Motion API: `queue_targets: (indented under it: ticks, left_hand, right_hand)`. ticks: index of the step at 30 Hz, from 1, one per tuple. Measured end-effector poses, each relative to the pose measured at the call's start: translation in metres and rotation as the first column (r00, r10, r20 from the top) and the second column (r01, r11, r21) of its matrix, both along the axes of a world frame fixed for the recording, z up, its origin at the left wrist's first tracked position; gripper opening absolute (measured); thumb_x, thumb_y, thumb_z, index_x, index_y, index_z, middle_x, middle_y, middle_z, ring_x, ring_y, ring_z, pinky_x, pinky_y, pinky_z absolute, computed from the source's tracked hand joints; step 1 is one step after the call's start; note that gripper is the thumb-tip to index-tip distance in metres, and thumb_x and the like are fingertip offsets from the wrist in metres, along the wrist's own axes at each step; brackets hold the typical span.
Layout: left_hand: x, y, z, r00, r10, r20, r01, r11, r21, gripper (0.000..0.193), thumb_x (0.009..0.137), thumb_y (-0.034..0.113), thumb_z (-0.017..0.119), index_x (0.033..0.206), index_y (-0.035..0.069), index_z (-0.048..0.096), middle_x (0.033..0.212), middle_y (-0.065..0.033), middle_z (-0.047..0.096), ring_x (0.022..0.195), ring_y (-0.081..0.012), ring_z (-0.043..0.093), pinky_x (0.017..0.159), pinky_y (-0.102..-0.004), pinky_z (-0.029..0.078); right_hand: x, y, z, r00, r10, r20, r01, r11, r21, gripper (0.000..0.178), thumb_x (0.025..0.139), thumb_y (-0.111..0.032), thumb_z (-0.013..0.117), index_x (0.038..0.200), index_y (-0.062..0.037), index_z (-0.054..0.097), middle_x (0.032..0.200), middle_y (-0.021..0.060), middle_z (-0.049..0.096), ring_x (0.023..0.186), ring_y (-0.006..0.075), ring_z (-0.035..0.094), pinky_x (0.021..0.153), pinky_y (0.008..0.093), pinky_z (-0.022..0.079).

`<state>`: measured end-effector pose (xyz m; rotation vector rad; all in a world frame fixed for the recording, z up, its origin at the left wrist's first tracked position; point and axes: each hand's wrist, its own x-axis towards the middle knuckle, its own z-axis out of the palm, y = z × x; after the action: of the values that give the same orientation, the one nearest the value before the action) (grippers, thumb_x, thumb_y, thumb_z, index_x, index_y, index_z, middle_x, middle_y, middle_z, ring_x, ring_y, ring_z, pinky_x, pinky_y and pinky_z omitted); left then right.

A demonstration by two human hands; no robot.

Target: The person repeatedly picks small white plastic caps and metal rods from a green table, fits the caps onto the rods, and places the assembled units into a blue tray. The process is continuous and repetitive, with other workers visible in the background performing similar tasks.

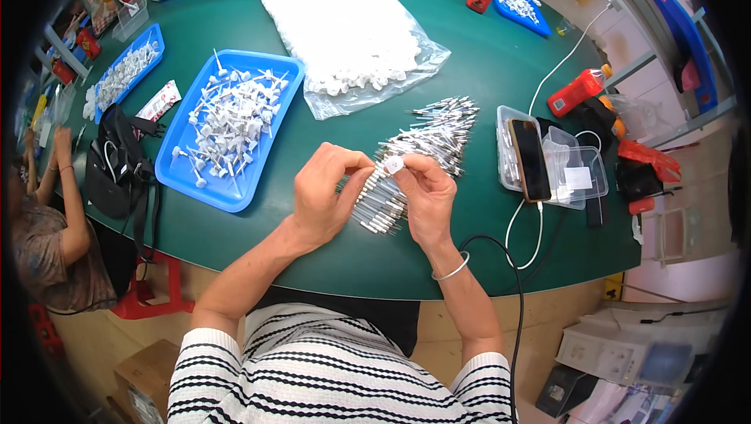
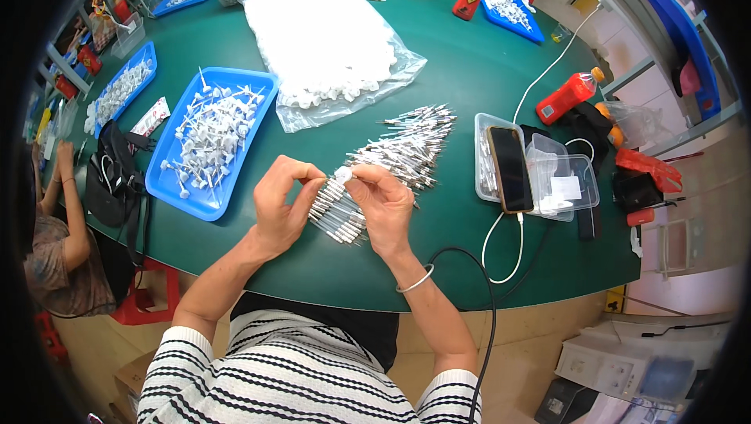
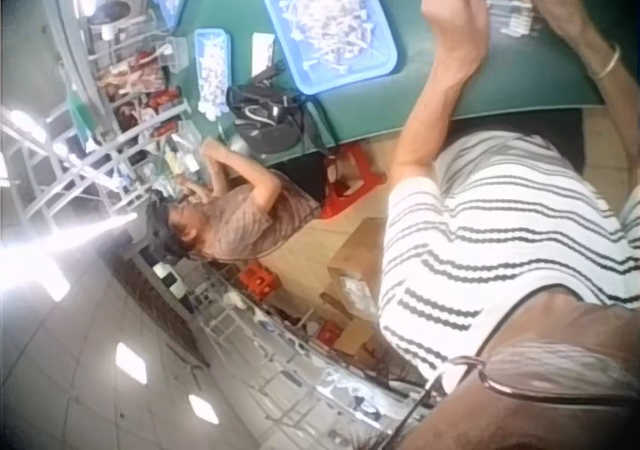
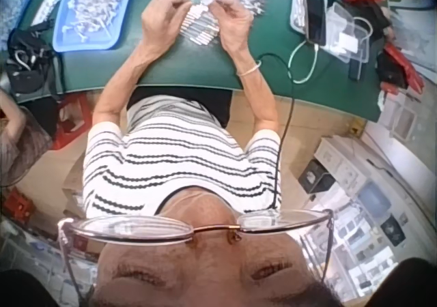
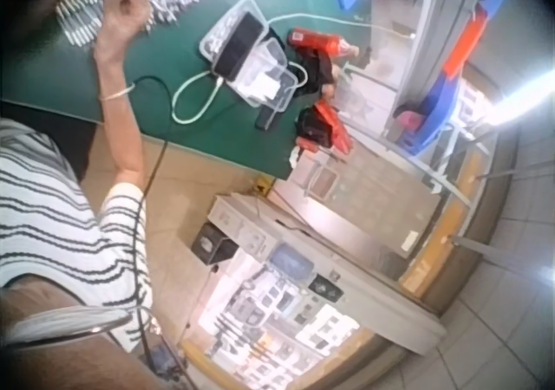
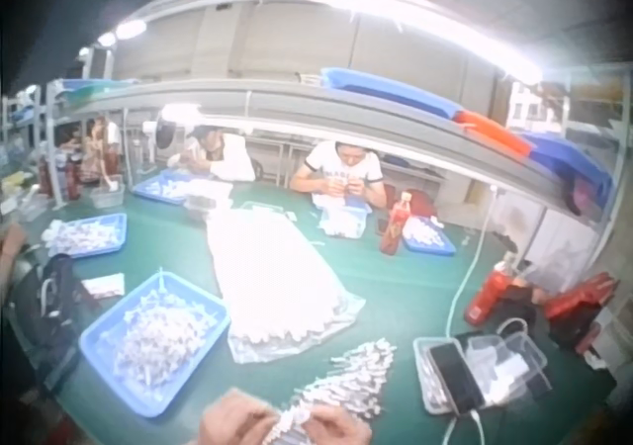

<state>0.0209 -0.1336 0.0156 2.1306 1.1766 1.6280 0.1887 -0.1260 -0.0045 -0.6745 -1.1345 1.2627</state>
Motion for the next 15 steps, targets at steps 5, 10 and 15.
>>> queue_targets:
  ticks: [5,10,15]
  left_hand:
    - [0.0032,-0.0089,0.0026,0.920,-0.093,0.381,0.247,0.893,-0.377,0.016,0.092,0.014,0.061,0.087,-0.001,0.059,0.076,-0.0031,0.059,0.069,-0.0090,0.054,0.061,-0.0242,0.042]
    - [0.0039,-0.0079,0.0071,0.945,-0.070,0.320,0.197,0.901,-0.386,0.014,0.088,0.011,0.065,0.085,-0.001,0.059,0.076,-0.0043,0.059,0.064,-0.0097,0.053,0.059,-0.0239,0.044]
    - [0.0029,-0.0057,0.0092,0.957,-0.071,0.280,0.175,0.915,-0.363,0.011,0.087,0.008,0.064,0.085,-0.002,0.058,0.078,-0.0071,0.061,0.062,-0.0119,0.055,0.058,-0.0245,0.046]
  right_hand:
    - [0.0004,0.0013,0.0003,0.986,-0.093,0.135,0.079,0.991,0.104,0.014,0.083,0.002,0.069,0.096,-0.0010,0.067,0.094,0.0040,0.065,0.087,0.0118,0.058,0.077,0.0245,0.046]
    - [-0.0020,0.0027,0.0017,0.942,-0.194,0.274,0.128,0.962,0.243,0.018,0.079,0.004,0.070,0.095,-0.0027,0.069,0.092,0.0046,0.066,0.086,0.0133,0.059,0.077,0.0252,0.047]
    - [-0.0033,-0.0012,0.0017,0.905,-0.239,0.352,0.147,0.952,0.267,0.017,0.077,0.006,0.071,0.092,-0.0026,0.069,0.089,0.0052,0.067,0.085,0.0144,0.061,0.074,0.0260,0.048]
